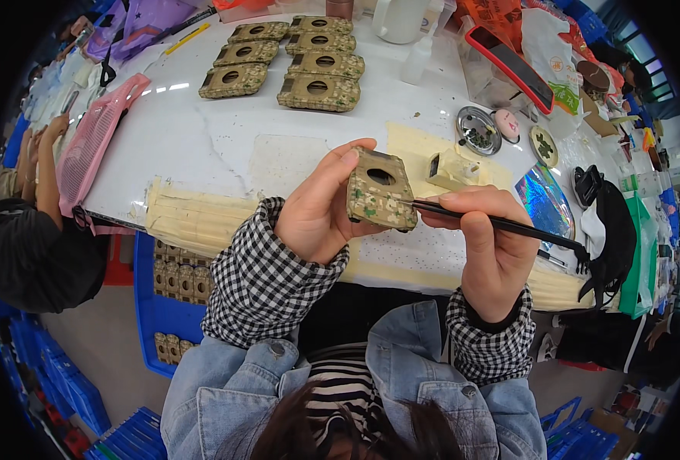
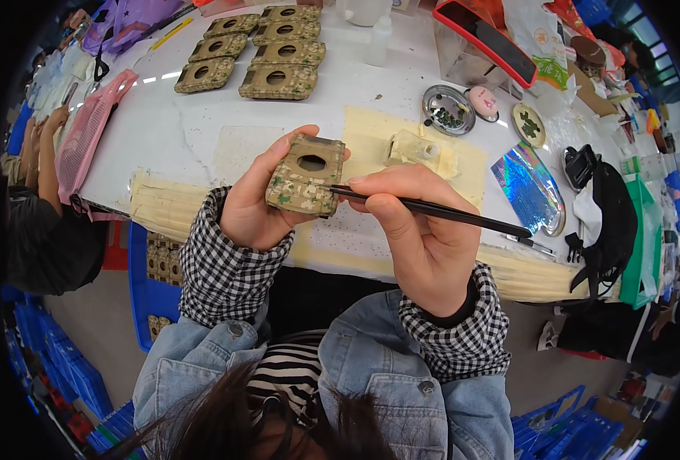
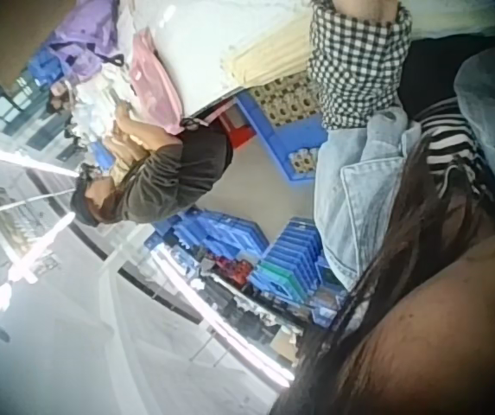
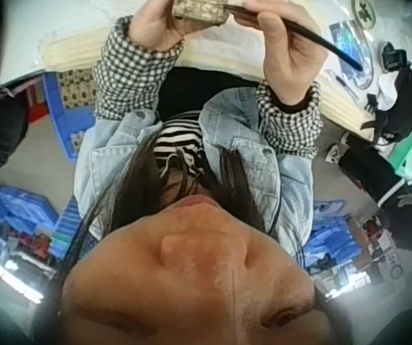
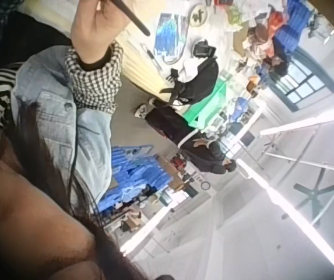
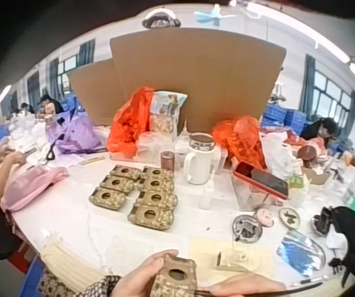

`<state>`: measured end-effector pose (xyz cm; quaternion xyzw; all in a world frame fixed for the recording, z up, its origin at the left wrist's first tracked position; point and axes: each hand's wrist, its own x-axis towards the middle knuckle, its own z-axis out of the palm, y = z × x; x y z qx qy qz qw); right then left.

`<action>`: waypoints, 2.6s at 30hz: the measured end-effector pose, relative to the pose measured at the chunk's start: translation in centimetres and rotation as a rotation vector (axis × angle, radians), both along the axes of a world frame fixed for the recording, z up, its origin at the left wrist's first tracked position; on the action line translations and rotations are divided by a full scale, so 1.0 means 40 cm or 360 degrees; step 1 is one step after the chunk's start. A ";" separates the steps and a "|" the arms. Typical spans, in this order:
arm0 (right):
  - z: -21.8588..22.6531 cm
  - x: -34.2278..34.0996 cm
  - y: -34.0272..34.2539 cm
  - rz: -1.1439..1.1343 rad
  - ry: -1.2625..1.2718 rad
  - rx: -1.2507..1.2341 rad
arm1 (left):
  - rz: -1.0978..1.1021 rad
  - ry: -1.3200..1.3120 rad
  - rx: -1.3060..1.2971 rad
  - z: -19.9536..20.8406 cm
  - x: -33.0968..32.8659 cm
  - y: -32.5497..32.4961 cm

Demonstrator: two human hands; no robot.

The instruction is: Applying detailed camouflage patterns to a toy tank hull using a small brush.

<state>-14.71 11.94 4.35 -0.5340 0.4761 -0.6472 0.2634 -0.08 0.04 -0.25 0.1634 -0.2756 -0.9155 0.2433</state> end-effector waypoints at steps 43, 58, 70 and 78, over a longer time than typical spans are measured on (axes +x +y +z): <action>-0.003 -0.004 -0.002 -0.0075 0.0106 -0.0002 | 0.0005 -0.0013 -0.0028 -0.002 -0.002 -0.002; 0.001 -0.002 -0.002 -0.0057 0.0055 0.0038 | -0.0002 -0.0037 -0.0038 -0.002 -0.001 -0.002; 0.005 -0.051 0.024 -0.0411 0.0064 -0.0162 | -0.0003 -0.0043 0.0015 -0.002 -0.003 -0.005; -0.012 -0.145 0.019 -0.1073 0.1402 0.0115 | -0.0024 0.0142 0.0083 -0.021 0.004 -0.014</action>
